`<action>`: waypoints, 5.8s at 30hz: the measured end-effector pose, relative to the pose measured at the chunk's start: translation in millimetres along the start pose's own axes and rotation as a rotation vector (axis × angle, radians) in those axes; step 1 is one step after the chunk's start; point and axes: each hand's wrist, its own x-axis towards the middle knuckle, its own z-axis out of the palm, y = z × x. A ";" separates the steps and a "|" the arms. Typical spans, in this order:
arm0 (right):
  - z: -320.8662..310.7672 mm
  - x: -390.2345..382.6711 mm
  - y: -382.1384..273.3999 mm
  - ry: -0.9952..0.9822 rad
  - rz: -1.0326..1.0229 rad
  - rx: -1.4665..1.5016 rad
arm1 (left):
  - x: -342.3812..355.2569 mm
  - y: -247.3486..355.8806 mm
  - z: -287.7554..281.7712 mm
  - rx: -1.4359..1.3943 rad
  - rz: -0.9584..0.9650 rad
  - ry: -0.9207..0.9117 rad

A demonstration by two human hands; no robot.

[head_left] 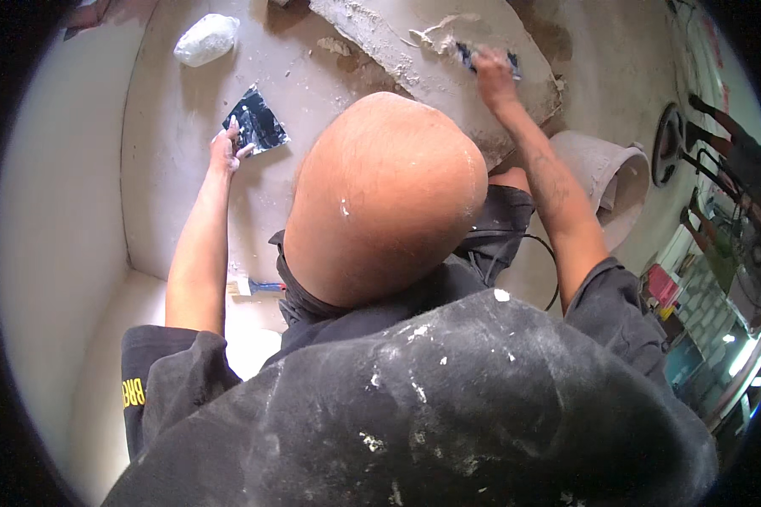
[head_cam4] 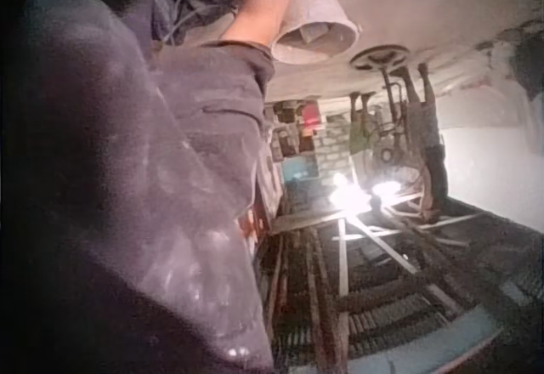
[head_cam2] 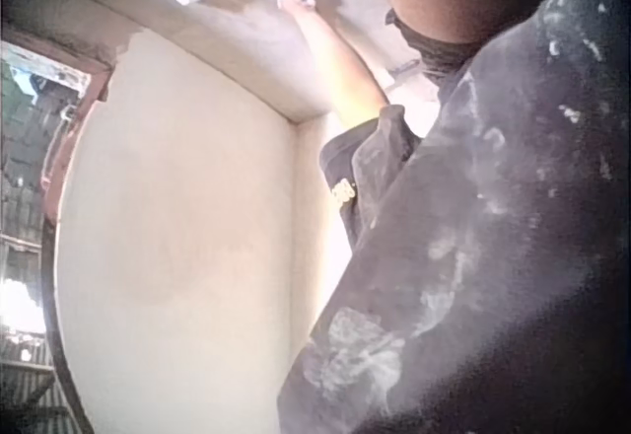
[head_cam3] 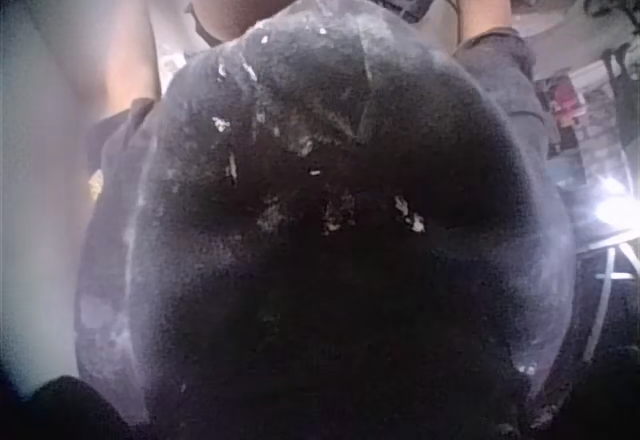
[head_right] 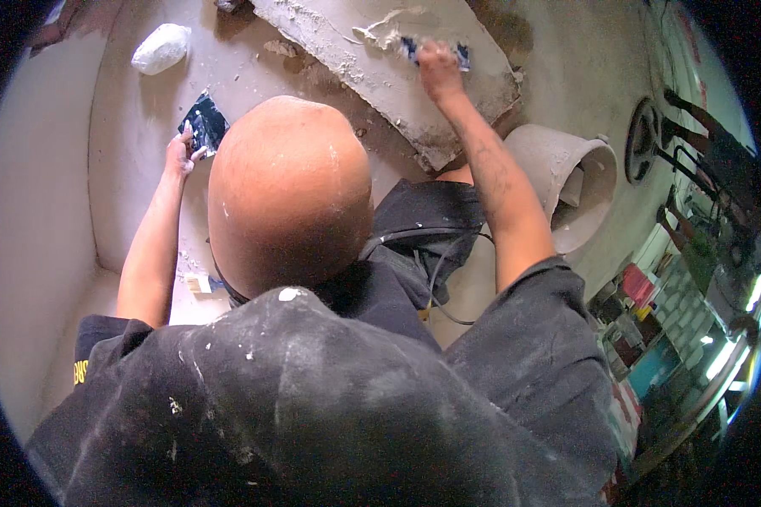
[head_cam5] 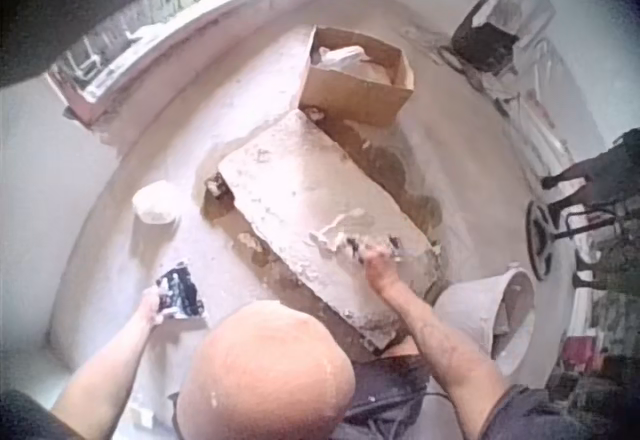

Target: The recorder uses two spatulas to mix and apply plaster or joint compound to a surface.

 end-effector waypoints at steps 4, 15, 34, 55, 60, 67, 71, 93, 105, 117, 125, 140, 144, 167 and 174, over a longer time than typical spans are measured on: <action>-22.0 7.8 16.7 -0.136 -0.014 0.152 | 5.9 -0.3 -2.0 -0.003 0.003 -0.034; -88.3 7.4 48.3 -0.235 0.475 0.350 | -12.7 6.4 -0.6 -0.085 -0.072 -0.166; -72.8 4.0 -2.9 0.007 0.649 0.937 | -173.7 134.8 246.5 0.522 0.739 -0.618; -119.0 37.9 -39.8 0.194 0.646 0.613 | -221.2 118.8 361.0 1.036 1.375 -0.612; -128.6 32.2 -56.5 0.206 0.604 0.592 | -190.7 114.3 381.1 1.158 1.400 -0.526; -150.6 -33.1 -23.2 0.399 0.668 0.163 | -160.7 148.5 386.5 1.233 1.473 -0.466; -141.1 -61.5 -4.4 0.511 0.695 0.135 | -182.7 161.5 385.0 1.170 1.501 -0.474; 16.9 -107.5 25.4 0.431 1.343 1.094 | -163.5 128.4 386.9 1.306 1.508 -0.410; -98.0 29.6 -38.6 0.163 1.026 0.748 | -209.1 118.4 376.5 1.255 1.498 -0.419; -112.1 -5.6 -7.9 0.222 0.940 0.444 | -149.6 136.0 373.8 1.117 1.503 -0.335; -141.0 -75.5 -29.8 0.265 0.440 0.373 | -147.6 119.3 338.0 1.228 1.998 -0.612; -173.8 -72.9 -64.2 0.335 0.237 0.258 | -165.0 124.3 328.1 1.057 2.183 -0.774; -157.2 -65.6 -57.1 0.302 0.201 0.280 | -176.1 114.6 330.2 0.967 2.232 -0.826; -71.3 -4.7 -22.0 0.435 0.810 0.460 | -184.3 130.3 328.4 0.752 1.460 -0.322; -69.6 16.1 -53.0 0.391 0.941 0.906 | -204.3 95.6 336.2 1.006 1.475 -0.539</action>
